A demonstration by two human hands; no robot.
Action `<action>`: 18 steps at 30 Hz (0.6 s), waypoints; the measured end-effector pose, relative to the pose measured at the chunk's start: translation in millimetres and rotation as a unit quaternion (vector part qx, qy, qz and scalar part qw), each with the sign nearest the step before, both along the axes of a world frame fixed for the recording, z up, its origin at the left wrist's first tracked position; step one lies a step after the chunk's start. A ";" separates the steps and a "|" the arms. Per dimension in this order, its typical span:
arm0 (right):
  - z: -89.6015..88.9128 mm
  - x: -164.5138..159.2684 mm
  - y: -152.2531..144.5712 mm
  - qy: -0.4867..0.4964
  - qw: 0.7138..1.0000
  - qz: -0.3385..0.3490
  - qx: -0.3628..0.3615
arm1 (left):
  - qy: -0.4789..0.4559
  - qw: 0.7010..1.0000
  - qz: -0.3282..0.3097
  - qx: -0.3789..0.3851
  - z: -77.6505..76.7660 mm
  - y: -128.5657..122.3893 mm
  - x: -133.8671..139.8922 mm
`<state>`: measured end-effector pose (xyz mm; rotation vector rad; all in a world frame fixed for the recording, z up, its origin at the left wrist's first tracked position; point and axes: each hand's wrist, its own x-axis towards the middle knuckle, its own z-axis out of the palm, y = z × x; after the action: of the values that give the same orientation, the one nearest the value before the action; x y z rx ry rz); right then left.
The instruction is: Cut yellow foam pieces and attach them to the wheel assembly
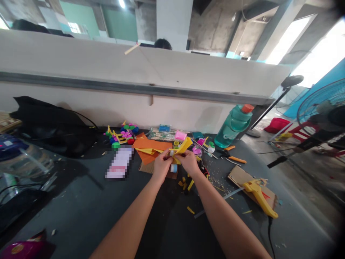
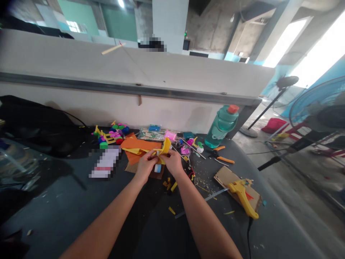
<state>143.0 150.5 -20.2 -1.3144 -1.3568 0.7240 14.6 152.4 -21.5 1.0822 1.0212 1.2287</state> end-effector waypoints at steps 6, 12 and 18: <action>1.5 -0.4 -1.7 -0.060 0.998 -0.026 0.020 | -0.005 1.000 -0.003 -0.005 -0.8 0.6 0.2; 8.3 1.3 -6.9 -0.134 0.989 -0.047 0.030 | 0.032 0.999 0.020 0.009 -8.5 4.9 -1.3; 10.8 2.0 -6.6 -0.175 0.982 -0.055 0.033 | 0.072 0.997 0.025 0.016 -10.0 5.2 -2.7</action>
<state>145.0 143.9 -9.4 -1.4995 -1.5549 0.3792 11.9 157.5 -31.5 1.1900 1.1469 1.2249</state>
